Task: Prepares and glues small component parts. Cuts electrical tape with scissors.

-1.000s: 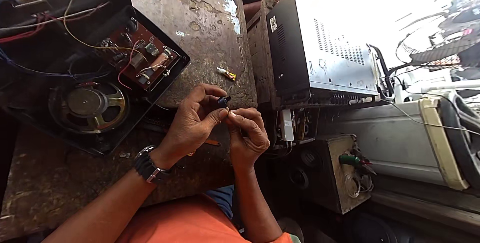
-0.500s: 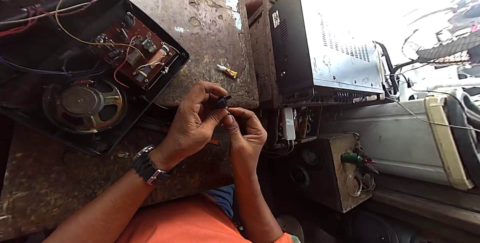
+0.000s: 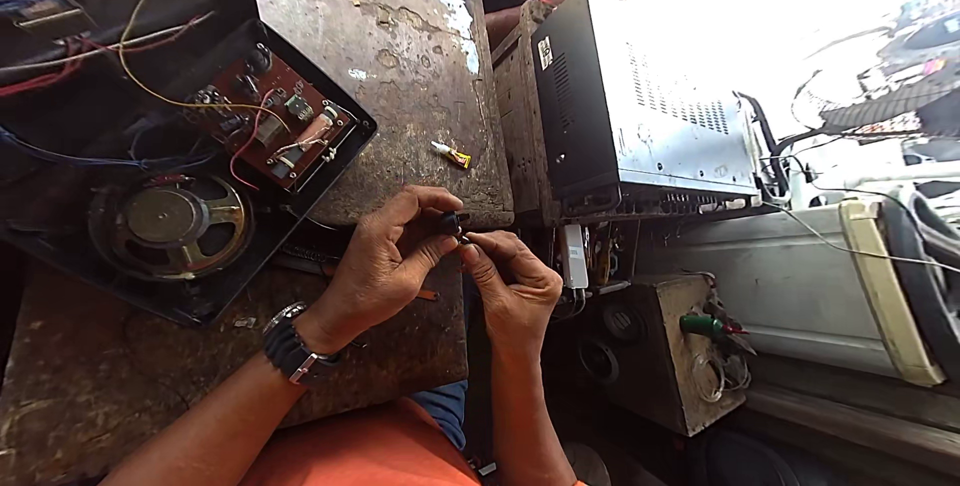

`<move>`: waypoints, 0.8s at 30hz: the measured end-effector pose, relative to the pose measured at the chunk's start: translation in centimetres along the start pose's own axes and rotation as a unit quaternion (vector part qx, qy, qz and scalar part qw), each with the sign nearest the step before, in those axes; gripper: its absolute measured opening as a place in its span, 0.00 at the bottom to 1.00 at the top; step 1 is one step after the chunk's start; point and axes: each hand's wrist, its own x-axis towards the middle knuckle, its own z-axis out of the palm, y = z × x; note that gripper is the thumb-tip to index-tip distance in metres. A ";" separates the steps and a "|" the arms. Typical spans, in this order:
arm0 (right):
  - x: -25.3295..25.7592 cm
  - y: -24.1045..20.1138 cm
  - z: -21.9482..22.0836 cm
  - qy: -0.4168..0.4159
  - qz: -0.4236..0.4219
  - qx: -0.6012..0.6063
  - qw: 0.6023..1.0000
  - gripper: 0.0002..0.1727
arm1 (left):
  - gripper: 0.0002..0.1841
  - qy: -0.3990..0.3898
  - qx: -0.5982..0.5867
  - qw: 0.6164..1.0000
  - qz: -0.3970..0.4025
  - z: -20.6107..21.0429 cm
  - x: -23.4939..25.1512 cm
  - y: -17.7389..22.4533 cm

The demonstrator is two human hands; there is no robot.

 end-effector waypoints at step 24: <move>2.9 0.2 -2.2 -0.100 -0.080 -0.113 0.985 0.09 | 0.15 -0.010 -0.007 0.997 -0.074 0.0 -0.1 -0.6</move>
